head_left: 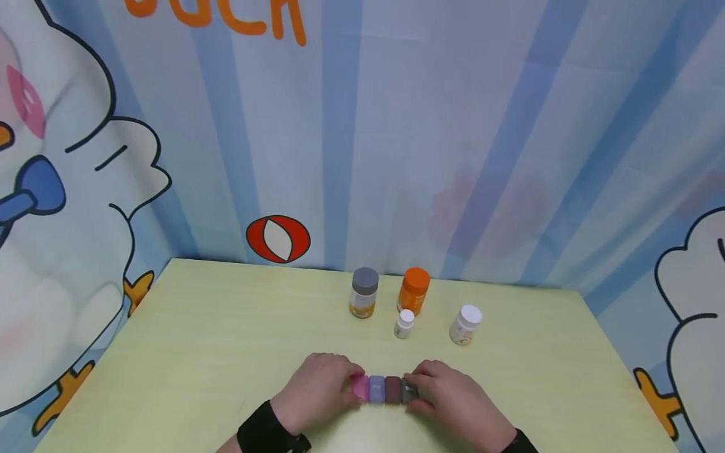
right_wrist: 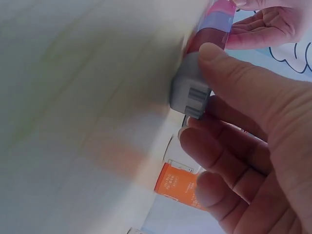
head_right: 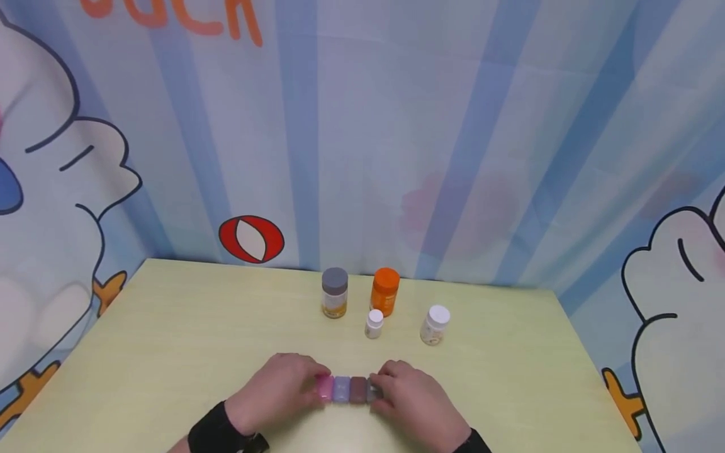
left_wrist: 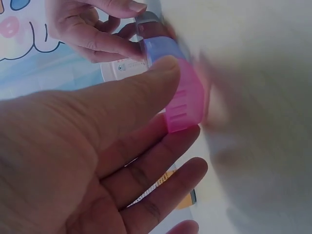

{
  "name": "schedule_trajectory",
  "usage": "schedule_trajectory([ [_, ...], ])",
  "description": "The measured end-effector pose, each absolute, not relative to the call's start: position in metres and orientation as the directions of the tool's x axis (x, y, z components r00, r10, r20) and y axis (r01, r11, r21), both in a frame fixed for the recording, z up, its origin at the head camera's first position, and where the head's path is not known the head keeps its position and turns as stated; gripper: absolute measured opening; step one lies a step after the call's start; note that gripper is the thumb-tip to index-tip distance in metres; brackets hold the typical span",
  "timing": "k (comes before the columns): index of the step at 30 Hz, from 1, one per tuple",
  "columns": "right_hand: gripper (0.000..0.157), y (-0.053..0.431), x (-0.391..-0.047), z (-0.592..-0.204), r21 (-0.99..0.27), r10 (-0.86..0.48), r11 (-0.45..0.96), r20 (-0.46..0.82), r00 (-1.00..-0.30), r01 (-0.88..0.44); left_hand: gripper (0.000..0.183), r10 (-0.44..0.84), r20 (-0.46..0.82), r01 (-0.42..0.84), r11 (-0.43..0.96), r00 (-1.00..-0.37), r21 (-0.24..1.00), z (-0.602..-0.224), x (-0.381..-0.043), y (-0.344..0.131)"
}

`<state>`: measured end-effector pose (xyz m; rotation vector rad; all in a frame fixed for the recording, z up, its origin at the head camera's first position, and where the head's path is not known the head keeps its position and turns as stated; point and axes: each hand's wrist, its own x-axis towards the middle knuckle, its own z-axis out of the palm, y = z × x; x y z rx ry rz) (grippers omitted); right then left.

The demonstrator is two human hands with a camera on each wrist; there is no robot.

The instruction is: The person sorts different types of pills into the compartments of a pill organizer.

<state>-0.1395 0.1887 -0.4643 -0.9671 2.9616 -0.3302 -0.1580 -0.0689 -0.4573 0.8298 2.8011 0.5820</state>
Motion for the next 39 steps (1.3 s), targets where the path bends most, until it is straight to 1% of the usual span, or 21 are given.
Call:
schedule_trajectory([
  [4, 0.040, 0.1916, -0.1379, -0.4647, -0.178, -0.610, 0.773, 0.056, -0.791, -0.609, 0.036, 0.549, -0.065, 0.479, 0.775, -0.833, 0.413, -0.4577, -0.1564, -0.0652],
  [13, 0.036, 0.1904, -0.1377, -0.4644, -0.123, -0.668, 0.728, 0.093, -0.739, -0.674, 0.035, 0.527, -0.039, 0.476, 0.795, -0.849, 0.375, -0.4596, -0.1532, -0.0644],
  [28, 0.032, 0.1890, -0.1359, -0.4614, -0.079, -0.695, 0.705, 0.123, -0.708, -0.705, 0.035, 0.537, 0.010, 0.505, 0.786, -0.843, 0.356, -0.4595, -0.1523, -0.0650],
  [32, 0.033, 0.1900, -0.1356, -0.4612, -0.080, -0.705, 0.690, 0.149, -0.693, -0.720, 0.036, 0.530, 0.001, 0.494, 0.789, -0.848, 0.364, -0.4591, -0.1529, -0.0639],
  [39, 0.026, 0.1918, -0.1381, -0.4591, -0.066, -0.721, 0.676, 0.150, -0.677, -0.734, 0.036, 0.528, 0.016, 0.499, 0.792, -0.849, 0.352, -0.4611, -0.1532, -0.0637],
])
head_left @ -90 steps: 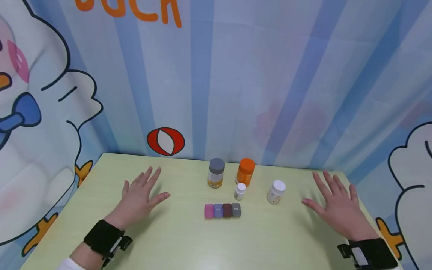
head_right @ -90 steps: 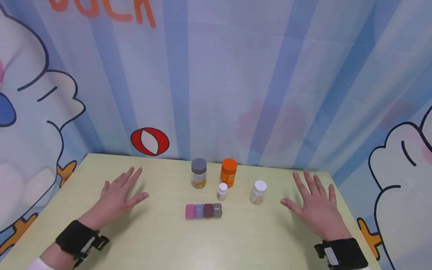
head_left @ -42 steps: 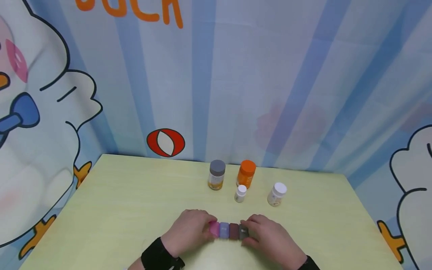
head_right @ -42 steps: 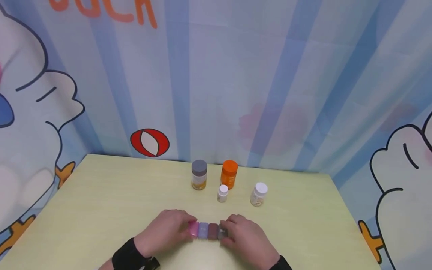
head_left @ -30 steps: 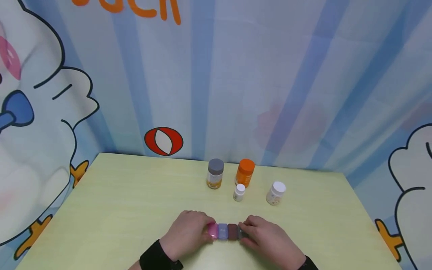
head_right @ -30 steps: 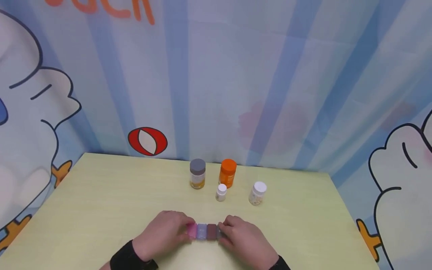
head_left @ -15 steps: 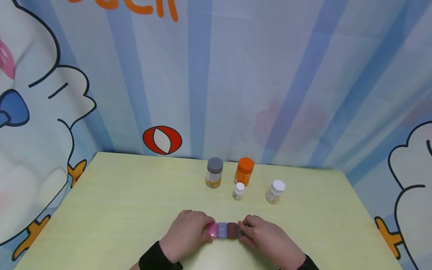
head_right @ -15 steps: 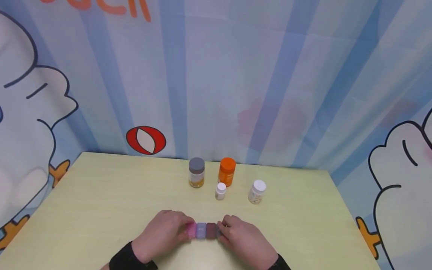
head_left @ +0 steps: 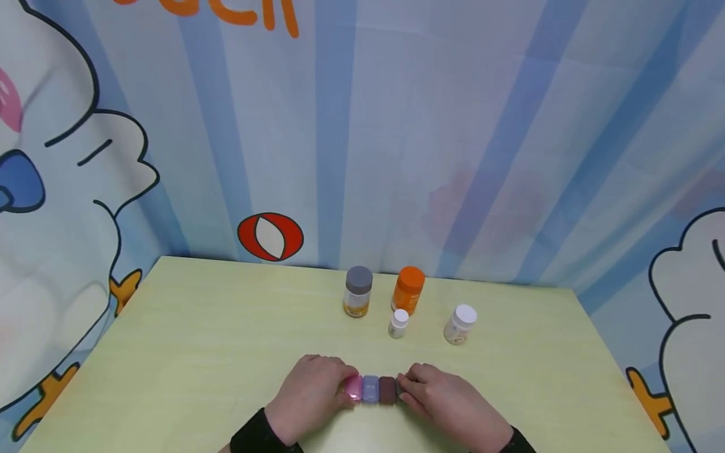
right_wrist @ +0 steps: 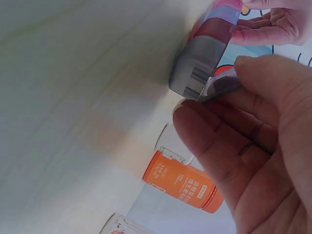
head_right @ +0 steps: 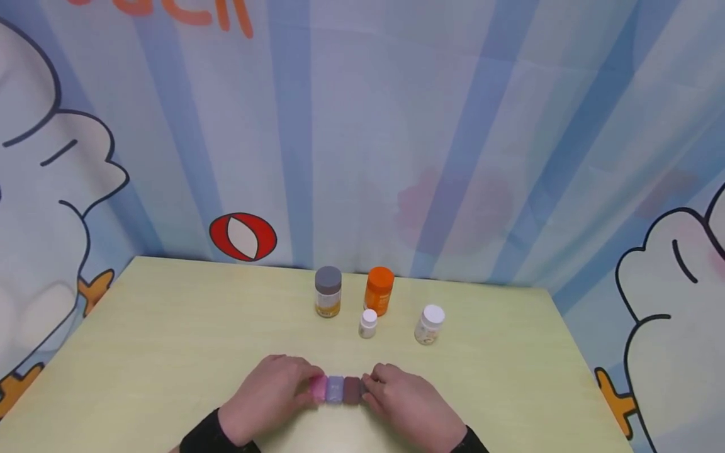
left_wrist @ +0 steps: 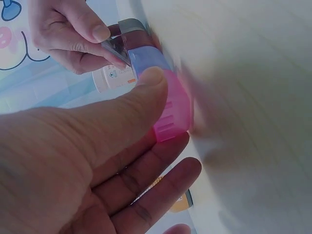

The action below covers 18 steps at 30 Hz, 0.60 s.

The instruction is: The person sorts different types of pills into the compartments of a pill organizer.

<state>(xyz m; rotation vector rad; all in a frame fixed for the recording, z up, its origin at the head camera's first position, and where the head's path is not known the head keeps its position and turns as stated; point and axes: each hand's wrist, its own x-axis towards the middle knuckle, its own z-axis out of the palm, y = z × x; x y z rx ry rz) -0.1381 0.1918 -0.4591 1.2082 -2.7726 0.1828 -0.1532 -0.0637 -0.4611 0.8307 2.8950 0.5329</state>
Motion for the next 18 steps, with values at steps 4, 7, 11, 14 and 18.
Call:
schedule_trajectory([
  [4, 0.026, 0.193, -0.140, -0.456, -0.101, -0.700, 0.699, 0.103, -0.707, -0.708, 0.036, 0.522, 0.002, 0.488, 0.796, -0.853, 0.360, -0.461, -0.154, -0.063],
  [7, 0.026, 0.194, -0.142, -0.454, -0.146, -0.669, 0.726, 0.074, -0.740, -0.671, 0.036, 0.519, -0.006, 0.480, 0.795, -0.855, 0.372, -0.461, -0.154, -0.063],
  [11, 0.020, 0.194, -0.148, -0.454, -0.187, -0.634, 0.748, 0.082, -0.769, -0.637, 0.035, 0.515, 0.000, 0.477, 0.795, -0.857, 0.375, -0.461, -0.154, -0.062],
  [14, 0.017, 0.193, -0.156, -0.455, -0.243, -0.596, 0.763, 0.091, -0.798, -0.598, 0.036, 0.514, 0.012, 0.481, 0.795, -0.858, 0.371, -0.461, -0.154, -0.063],
  [18, 0.018, 0.192, -0.168, -0.458, -0.323, -0.527, 0.794, 0.055, -0.848, -0.515, 0.037, 0.516, 0.007, 0.479, 0.790, -0.856, 0.384, -0.461, -0.154, -0.063],
])
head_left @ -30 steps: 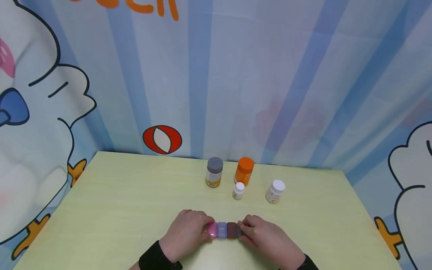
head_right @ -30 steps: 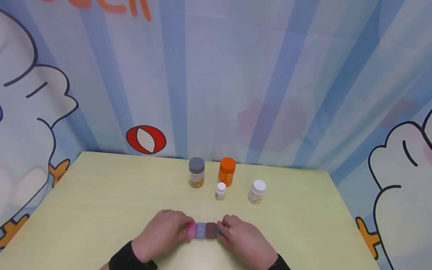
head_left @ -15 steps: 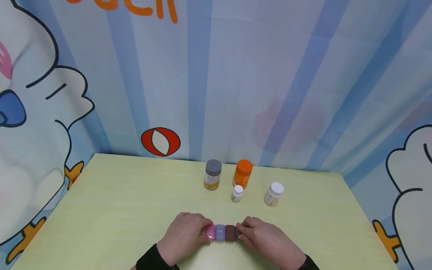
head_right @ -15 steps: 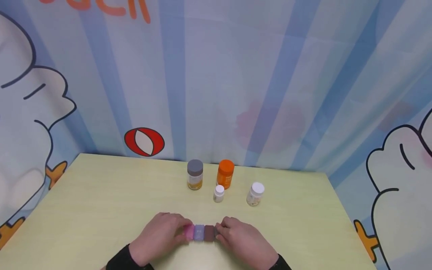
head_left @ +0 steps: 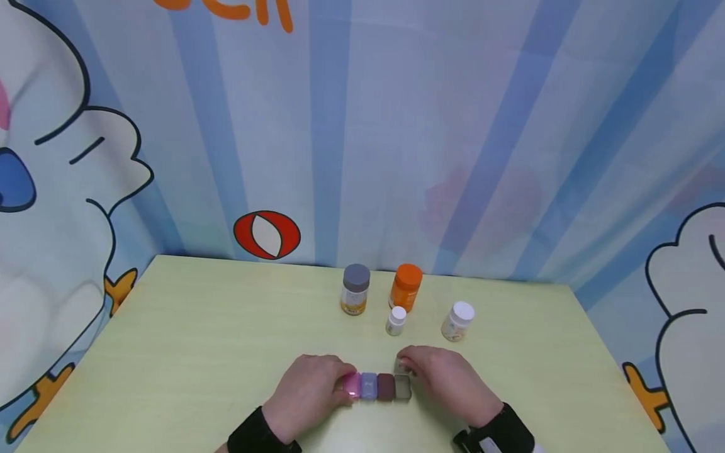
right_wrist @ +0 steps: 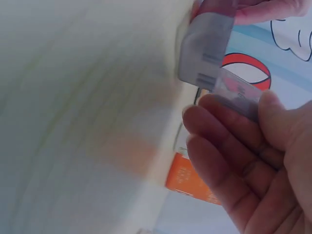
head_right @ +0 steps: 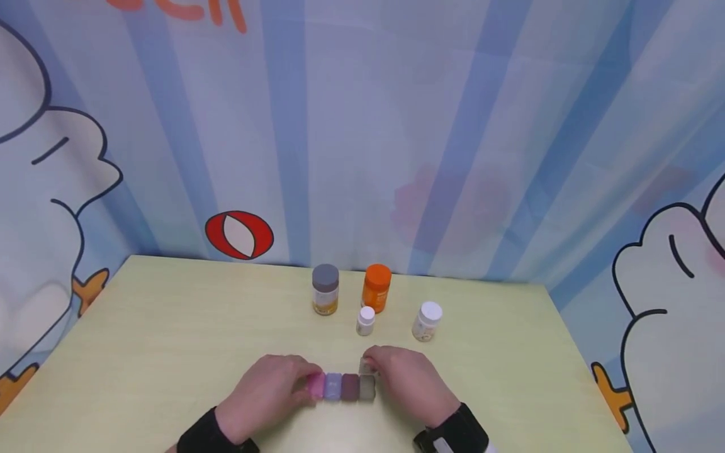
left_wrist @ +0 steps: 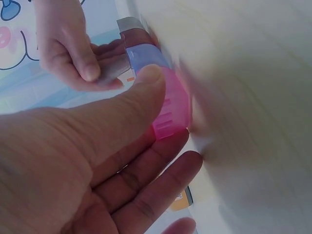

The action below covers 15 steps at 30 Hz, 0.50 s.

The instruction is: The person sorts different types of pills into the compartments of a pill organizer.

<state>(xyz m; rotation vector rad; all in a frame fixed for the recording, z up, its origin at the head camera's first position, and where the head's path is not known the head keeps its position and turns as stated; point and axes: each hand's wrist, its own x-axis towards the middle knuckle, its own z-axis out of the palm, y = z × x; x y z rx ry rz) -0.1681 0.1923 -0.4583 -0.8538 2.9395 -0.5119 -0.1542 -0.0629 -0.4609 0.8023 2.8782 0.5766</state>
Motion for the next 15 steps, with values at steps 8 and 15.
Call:
schedule_trajectory([
  [8, 0.017, 0.190, -0.183, -0.469, -0.361, -0.435, 0.834, 0.036, -0.900, -0.417, 0.039, 0.506, -0.023, 0.457, 0.797, -0.862, 0.394, -0.461, -0.155, -0.062],
  [15, 0.010, 0.189, -0.184, -0.471, -0.396, -0.439, 0.824, 0.005, -0.898, -0.405, 0.040, 0.497, -0.027, 0.445, 0.799, -0.868, 0.404, -0.461, -0.154, -0.062],
])
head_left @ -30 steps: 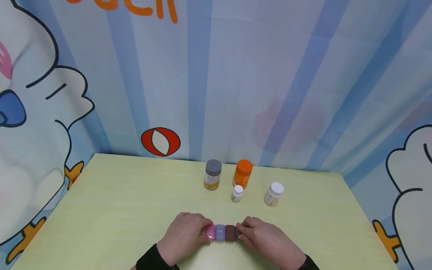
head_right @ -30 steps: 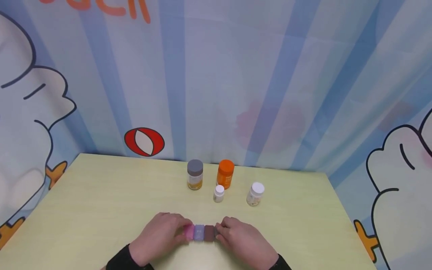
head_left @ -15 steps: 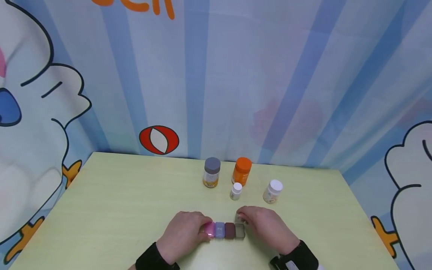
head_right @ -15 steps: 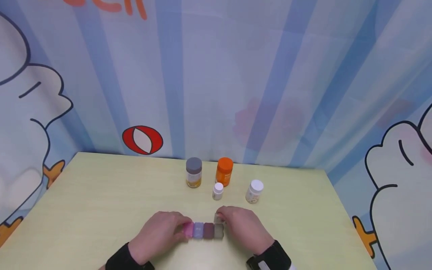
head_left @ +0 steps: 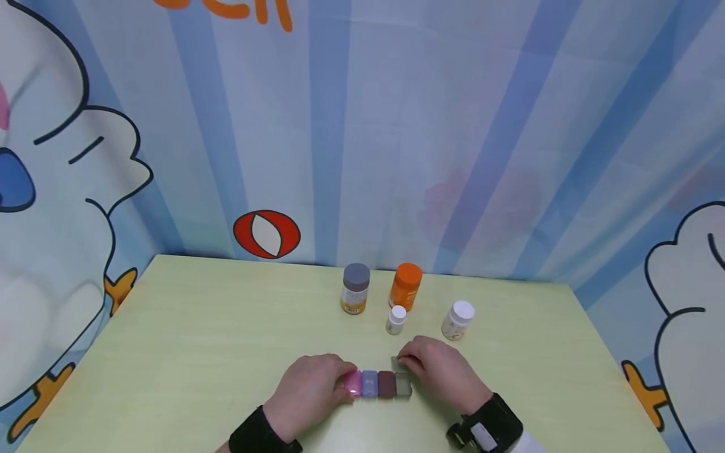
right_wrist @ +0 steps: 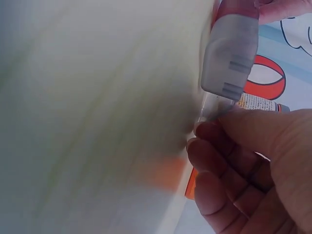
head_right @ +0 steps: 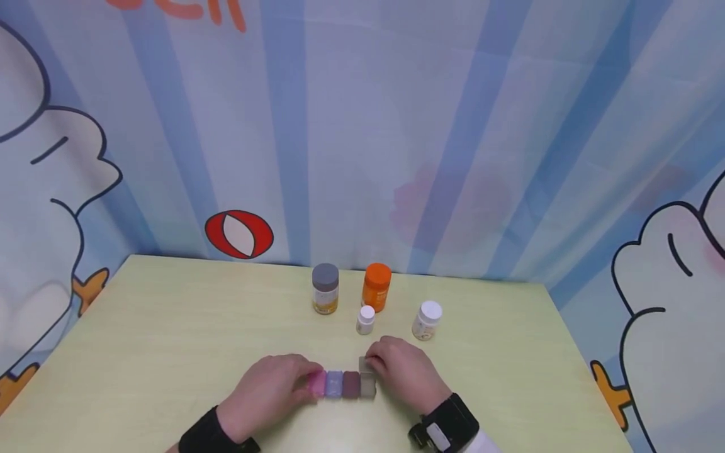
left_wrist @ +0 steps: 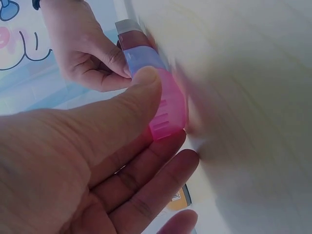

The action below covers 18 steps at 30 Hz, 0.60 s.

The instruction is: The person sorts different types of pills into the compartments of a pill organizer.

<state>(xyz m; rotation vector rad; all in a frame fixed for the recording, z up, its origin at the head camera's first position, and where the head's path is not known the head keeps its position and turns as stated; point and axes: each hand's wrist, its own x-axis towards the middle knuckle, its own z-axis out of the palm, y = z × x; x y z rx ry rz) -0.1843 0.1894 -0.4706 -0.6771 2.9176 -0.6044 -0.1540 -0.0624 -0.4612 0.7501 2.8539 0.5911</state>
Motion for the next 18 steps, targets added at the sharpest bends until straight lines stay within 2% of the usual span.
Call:
schedule_trajectory([
  [7, 0.014, 0.191, -0.179, -0.466, -0.344, -0.447, 0.834, 0.039, -0.894, -0.432, 0.041, 0.496, -0.030, 0.443, 0.800, -0.868, 0.406, -0.462, -0.154, -0.062],
  [9, 0.017, 0.194, -0.176, -0.459, -0.327, -0.425, 0.839, 0.104, -0.899, -0.434, 0.041, 0.498, -0.032, 0.443, 0.798, -0.867, 0.409, -0.462, -0.154, -0.062],
  [11, 0.022, 0.201, -0.176, -0.449, -0.290, -0.392, 0.847, 0.223, -0.892, -0.445, 0.041, 0.500, -0.028, 0.445, 0.795, -0.866, 0.412, -0.462, -0.154, -0.061],
  [15, 0.036, 0.226, -0.187, -0.435, -0.201, -0.304, 0.884, 0.439, -0.846, -0.422, 0.041, 0.500, -0.023, 0.447, 0.793, -0.866, 0.415, -0.462, -0.154, -0.061],
  [18, 0.049, 0.248, -0.197, -0.435, -0.210, -0.245, 0.910, 0.420, -0.874, -0.357, 0.041, 0.496, -0.030, 0.440, 0.796, -0.868, 0.416, -0.462, -0.154, -0.061],
])
